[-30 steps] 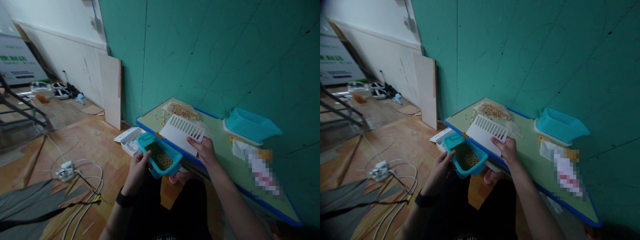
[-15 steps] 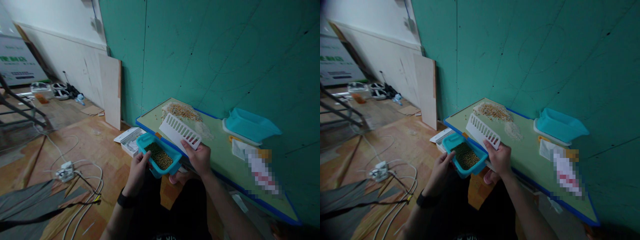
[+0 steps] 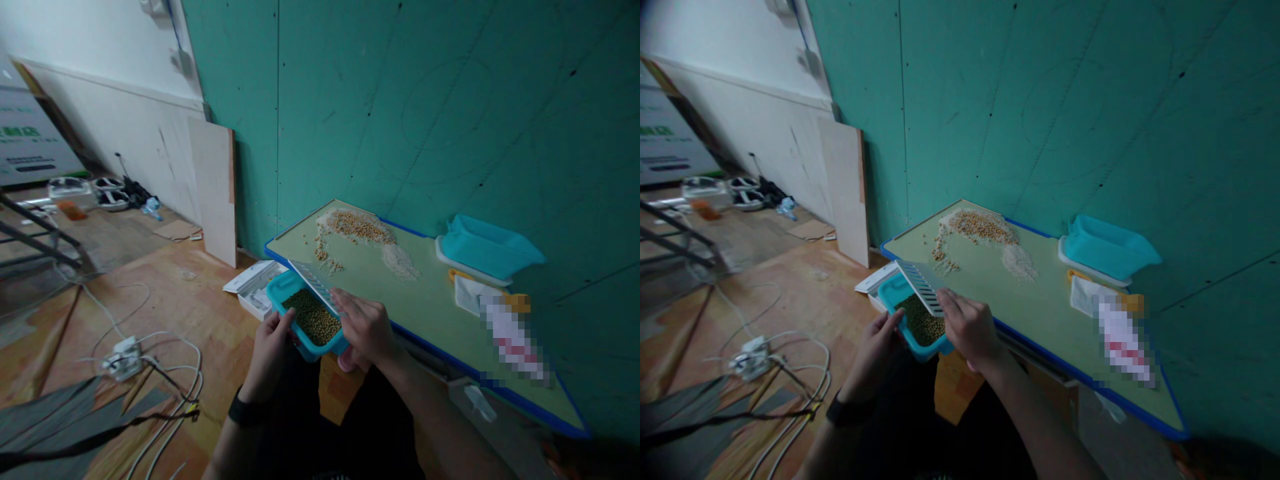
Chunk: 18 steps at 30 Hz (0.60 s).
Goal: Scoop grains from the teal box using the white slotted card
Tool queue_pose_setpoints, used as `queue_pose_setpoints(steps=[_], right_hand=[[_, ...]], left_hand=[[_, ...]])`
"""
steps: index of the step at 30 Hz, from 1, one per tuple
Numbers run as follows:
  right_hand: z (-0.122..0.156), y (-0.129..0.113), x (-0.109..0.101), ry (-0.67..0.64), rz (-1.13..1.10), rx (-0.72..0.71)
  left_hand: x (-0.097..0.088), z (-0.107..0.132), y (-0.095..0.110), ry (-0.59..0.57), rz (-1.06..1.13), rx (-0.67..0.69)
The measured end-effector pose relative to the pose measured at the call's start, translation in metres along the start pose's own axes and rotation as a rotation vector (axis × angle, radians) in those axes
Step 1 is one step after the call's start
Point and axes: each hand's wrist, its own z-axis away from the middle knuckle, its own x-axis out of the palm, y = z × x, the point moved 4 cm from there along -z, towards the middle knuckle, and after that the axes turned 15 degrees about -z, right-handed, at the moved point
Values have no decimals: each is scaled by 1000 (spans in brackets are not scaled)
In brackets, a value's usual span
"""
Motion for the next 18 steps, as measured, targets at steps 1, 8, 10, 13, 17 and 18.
queue_pose_setpoints(steps=[1,8,10,13,17,18], right_hand=[[3,1,-5,-4,-5,11],[37,15,-45,-28,-41,123],[50,21,-57,-54,-27,176],[68,34,-77,-49,50,271],[79,53,-98,70,167,423],[77,59,-101,128,182,472]], left_hand=[[0,0,0,2,3,-3],[1,3,0,-8,25,-15],[1,4,-1,-6,20,-8],[1,3,-2,-15,23,-14],[4,4,-2,-31,42,-10],[6,5,-1,-25,38,-6]])
